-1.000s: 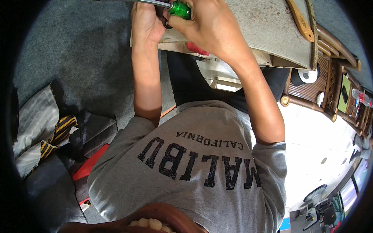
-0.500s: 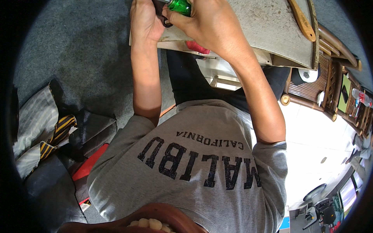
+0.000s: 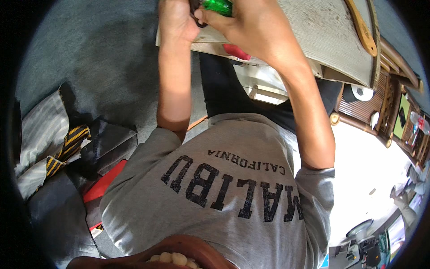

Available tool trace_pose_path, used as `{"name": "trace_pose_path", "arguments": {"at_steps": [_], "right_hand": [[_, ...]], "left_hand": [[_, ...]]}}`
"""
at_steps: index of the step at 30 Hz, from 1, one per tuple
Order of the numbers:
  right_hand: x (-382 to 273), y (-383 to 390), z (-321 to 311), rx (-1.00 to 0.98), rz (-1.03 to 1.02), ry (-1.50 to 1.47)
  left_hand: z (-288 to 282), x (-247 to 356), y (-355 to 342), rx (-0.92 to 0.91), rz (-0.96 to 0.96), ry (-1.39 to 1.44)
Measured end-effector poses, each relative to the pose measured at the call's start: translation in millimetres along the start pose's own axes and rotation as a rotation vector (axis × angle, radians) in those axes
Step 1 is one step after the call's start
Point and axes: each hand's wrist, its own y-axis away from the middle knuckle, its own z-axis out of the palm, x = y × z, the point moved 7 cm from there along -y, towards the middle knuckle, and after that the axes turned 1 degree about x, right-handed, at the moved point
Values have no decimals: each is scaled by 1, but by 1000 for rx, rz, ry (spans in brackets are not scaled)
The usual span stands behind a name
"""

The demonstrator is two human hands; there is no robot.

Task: The person uses a screwdriver to remove screws from the housing of a pair of hair clippers and then manipulates the internal components by hand.

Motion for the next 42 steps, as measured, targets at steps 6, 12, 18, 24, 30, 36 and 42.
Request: {"name": "trace_pose_path", "arguments": {"at_steps": [6, 12, 18, 24, 30, 36, 42], "right_hand": [[8, 5, 0, 23, -28, -82], [-6, 6, -2, 6, 4, -28], [0, 6, -2, -6, 67, -49], [0, 4, -2, 0, 76, -34], [10, 5, -2, 27, -44, -20], [15, 2, 0, 41, -95, 75], [16, 0, -3, 151, -182, 80]], "left_hand": [[2, -4, 5, 84, -5, 32], [2, 1, 7, 30, -30, -104], [1, 0, 4, 62, 29, -74], [0, -3, 3, 37, 2, -56], [3, -4, 7, 106, 1, -60], [-1, -5, 9, 69, -36, -61], [2, -3, 6, 81, -11, -1]]}}
